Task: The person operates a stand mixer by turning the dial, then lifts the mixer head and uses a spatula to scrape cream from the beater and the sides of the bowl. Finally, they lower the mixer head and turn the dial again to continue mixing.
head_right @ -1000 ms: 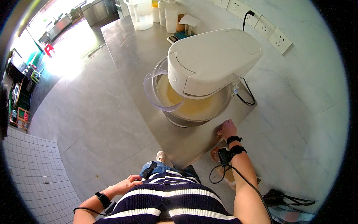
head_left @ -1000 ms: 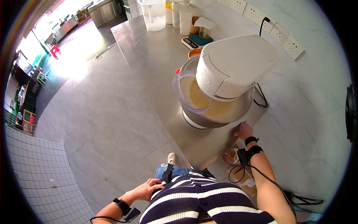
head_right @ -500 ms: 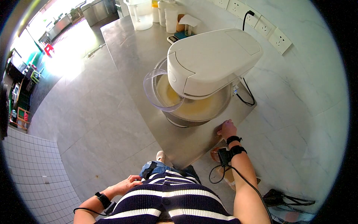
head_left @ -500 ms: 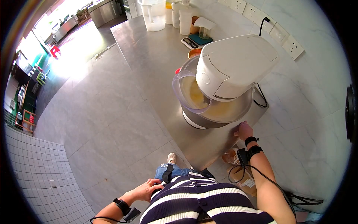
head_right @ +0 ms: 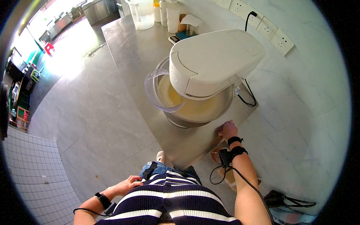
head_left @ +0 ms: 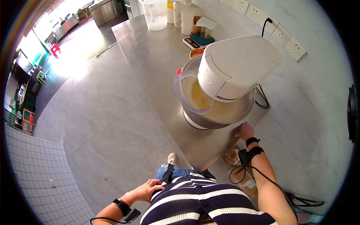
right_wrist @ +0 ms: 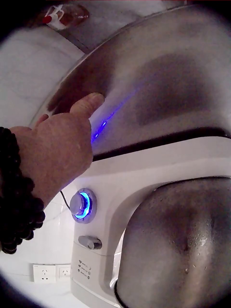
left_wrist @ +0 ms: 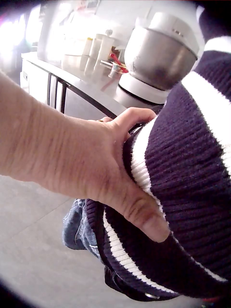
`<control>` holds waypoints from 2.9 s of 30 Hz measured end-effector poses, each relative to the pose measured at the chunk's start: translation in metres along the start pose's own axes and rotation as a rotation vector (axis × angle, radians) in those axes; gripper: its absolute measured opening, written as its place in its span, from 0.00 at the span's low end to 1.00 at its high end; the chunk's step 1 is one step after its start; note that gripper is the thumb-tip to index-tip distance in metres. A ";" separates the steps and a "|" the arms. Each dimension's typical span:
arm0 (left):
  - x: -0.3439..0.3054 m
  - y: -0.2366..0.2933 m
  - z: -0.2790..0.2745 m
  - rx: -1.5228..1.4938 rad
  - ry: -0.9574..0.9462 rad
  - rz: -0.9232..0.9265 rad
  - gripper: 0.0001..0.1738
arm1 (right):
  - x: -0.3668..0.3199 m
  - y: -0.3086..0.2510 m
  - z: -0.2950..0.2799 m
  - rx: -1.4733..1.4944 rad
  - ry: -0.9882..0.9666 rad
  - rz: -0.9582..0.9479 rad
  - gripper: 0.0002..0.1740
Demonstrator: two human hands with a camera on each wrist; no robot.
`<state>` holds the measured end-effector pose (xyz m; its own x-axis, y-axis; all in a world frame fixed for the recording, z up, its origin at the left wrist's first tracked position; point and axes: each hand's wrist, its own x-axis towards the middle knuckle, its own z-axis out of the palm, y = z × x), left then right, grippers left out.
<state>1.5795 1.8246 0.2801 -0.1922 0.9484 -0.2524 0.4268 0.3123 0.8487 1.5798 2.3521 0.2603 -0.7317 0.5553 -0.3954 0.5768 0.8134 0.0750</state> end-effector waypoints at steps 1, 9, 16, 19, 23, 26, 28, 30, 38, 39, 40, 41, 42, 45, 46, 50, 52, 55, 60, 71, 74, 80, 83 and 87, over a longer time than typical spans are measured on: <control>0.000 0.000 -0.001 -0.003 -0.002 -0.004 0.29 | 0.001 0.000 0.000 -0.001 0.002 -0.002 0.34; 0.000 0.002 -0.001 -0.011 -0.001 -0.002 0.28 | 0.000 0.001 0.001 0.007 0.014 -0.012 0.34; -0.001 -0.002 0.003 -0.024 0.024 -0.005 0.35 | 0.000 0.001 0.001 0.010 -0.009 -0.004 0.34; -0.001 0.001 0.001 -0.005 0.016 0.017 0.31 | 0.000 0.002 0.002 -0.001 0.002 -0.002 0.34; -0.001 0.001 0.000 -0.007 0.024 0.035 0.32 | -0.001 0.000 -0.001 -0.008 0.004 0.001 0.32; -0.002 0.002 0.000 -0.007 0.022 0.036 0.33 | 0.001 0.000 0.000 -0.010 -0.033 -0.003 0.36; -0.003 0.001 0.000 -0.018 0.030 0.038 0.32 | 0.000 0.000 -0.001 -0.014 -0.045 0.001 0.35; -0.003 -0.001 0.001 -0.019 0.033 0.040 0.32 | 0.000 -0.002 -0.004 -0.017 -0.055 0.003 0.35; -0.004 -0.002 -0.001 -0.021 0.036 0.036 0.32 | -0.002 0.001 -0.002 -0.061 -0.050 -0.026 0.39; -0.004 -0.002 -0.002 -0.039 0.026 0.035 0.36 | -0.002 0.000 -0.001 -0.063 -0.046 -0.021 0.40; -0.003 -0.002 -0.004 -0.046 0.024 0.050 0.40 | -0.001 0.001 0.001 -0.065 -0.043 -0.015 0.40; -0.002 -0.005 -0.004 -0.050 0.028 0.066 0.41 | -0.001 0.003 0.004 -0.068 -0.042 -0.008 0.40; -0.002 -0.008 -0.003 -0.054 0.031 0.081 0.43 | -0.001 0.006 0.008 -0.030 0.005 -0.038 0.38; -0.002 -0.034 0.015 -0.053 0.061 0.130 0.56 | -0.005 0.012 0.015 0.053 0.122 -0.114 0.33; -0.002 -0.041 0.018 -0.075 0.084 0.178 0.56 | -0.005 0.012 0.015 0.037 0.077 -0.110 0.32; -0.001 -0.040 0.008 -0.110 0.012 0.141 0.55 | -0.007 0.010 0.010 0.008 -0.016 -0.084 0.29; -0.001 -0.046 0.010 -0.130 0.007 0.126 0.56 | -0.009 0.015 0.018 0.002 -0.024 -0.104 0.28; 0.003 -0.043 -0.005 -0.122 -0.039 0.129 0.51 | -0.003 0.023 0.028 -0.052 -0.028 -0.093 0.24; 0.010 -0.041 -0.015 -0.111 -0.052 0.149 0.46 | 0.010 0.044 0.049 0.036 0.038 -0.139 0.21; 0.011 -0.037 -0.015 -0.060 -0.023 0.163 0.37 | -0.005 0.013 0.009 0.059 -0.083 -0.039 0.30; 0.010 -0.032 -0.013 -0.050 -0.025 0.091 0.42 | -0.007 0.007 0.002 0.049 -0.054 -0.006 0.34; 0.007 -0.026 -0.008 -0.046 -0.053 0.006 0.37 | 0.002 0.010 0.013 0.065 0.065 -0.013 0.32; 0.007 -0.037 -0.002 0.014 0.002 0.082 0.32 | 0.004 0.011 0.018 0.088 0.152 -0.012 0.32; 0.007 -0.038 0.002 0.064 0.001 0.045 0.24 | 0.003 0.011 0.019 0.086 0.177 -0.034 0.34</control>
<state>1.5638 1.8191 0.2455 -0.1729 0.9614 -0.2142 0.4910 0.2727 0.8274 1.5905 2.3592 0.2420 -0.7993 0.5559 -0.2282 0.5742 0.8186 -0.0168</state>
